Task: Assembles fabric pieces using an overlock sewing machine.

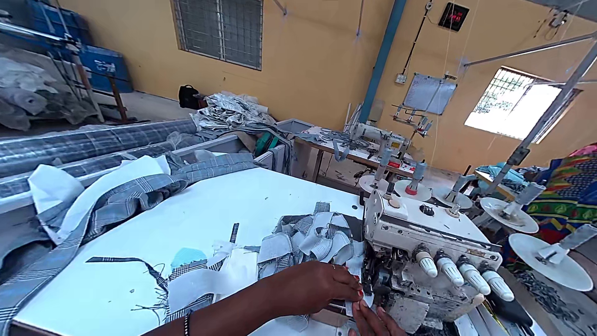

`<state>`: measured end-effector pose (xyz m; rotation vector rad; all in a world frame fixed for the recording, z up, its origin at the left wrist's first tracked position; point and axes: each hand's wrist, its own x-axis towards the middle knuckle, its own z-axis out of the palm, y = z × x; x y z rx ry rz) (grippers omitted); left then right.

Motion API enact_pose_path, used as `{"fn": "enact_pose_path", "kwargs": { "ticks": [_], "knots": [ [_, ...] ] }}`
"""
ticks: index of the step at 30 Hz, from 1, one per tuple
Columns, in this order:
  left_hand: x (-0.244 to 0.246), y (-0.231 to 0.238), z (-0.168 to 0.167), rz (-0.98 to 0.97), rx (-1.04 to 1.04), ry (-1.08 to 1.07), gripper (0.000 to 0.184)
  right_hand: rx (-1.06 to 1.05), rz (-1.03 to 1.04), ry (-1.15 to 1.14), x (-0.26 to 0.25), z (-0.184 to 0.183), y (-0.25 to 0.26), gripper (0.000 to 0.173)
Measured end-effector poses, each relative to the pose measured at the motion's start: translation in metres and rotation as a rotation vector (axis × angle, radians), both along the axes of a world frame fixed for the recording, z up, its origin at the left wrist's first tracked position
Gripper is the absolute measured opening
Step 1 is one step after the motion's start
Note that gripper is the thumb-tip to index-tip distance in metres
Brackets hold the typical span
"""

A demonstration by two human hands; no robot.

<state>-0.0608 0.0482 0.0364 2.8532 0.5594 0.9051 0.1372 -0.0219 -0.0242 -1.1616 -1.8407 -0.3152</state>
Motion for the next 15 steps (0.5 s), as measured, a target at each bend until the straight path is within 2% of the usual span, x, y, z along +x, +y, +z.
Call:
{"fn": "enact_pose_path", "kwargs": {
  "ticks": [10, 15],
  "knots": [
    [0.010, -0.011, -0.010, 0.168, 0.097, -0.026, 0.030, 0.103, 0.000, -0.054, 0.017, -0.002, 0.018, 0.036],
    [0.024, -0.022, -0.017, 0.354, 0.215, -0.036, 0.025, 0.141, 0.036, -0.107, 0.030, -0.002, 0.031, 0.037]
  ]
}}
